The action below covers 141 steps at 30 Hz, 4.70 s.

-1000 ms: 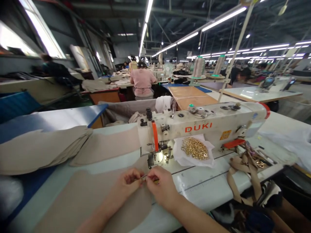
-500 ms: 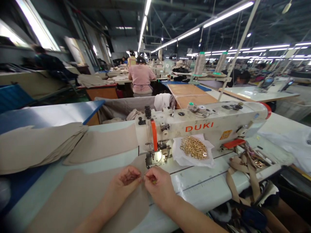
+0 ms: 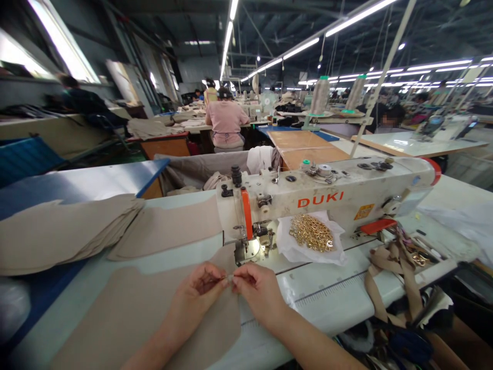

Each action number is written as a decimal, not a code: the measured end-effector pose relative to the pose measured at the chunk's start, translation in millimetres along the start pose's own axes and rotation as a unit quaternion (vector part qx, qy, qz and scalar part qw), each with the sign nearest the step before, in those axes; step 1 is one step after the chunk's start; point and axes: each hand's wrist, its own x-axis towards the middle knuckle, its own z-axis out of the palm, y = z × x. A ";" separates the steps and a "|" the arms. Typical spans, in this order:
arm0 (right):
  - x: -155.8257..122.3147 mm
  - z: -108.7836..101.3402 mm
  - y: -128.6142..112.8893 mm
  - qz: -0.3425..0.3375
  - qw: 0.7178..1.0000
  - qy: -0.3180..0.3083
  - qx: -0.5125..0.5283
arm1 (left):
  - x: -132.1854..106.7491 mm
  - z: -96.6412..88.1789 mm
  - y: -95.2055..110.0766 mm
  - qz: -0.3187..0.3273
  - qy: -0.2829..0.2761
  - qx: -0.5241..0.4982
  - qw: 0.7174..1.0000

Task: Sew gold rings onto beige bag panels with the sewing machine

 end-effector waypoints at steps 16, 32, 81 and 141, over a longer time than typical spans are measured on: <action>-4.0 -11.7 -11.4 0.025 0.997 -0.033 -0.061 | 7.5 -6.3 23.6 -0.036 -0.070 0.128 0.989; 41.0 -1.1 -25.8 0.202 0.974 -0.088 -0.048 | -0.3 -15.5 -16.2 0.261 -0.029 0.444 0.857; 13.6 -52.3 -16.4 -0.322 0.720 -0.226 -0.572 | 24.4 -1.3 -5.7 0.371 -0.067 0.443 0.814; 16.3 -29.8 -2.6 -0.397 0.703 -0.161 -0.568 | 17.6 -2.0 -8.6 0.373 -0.070 0.435 0.817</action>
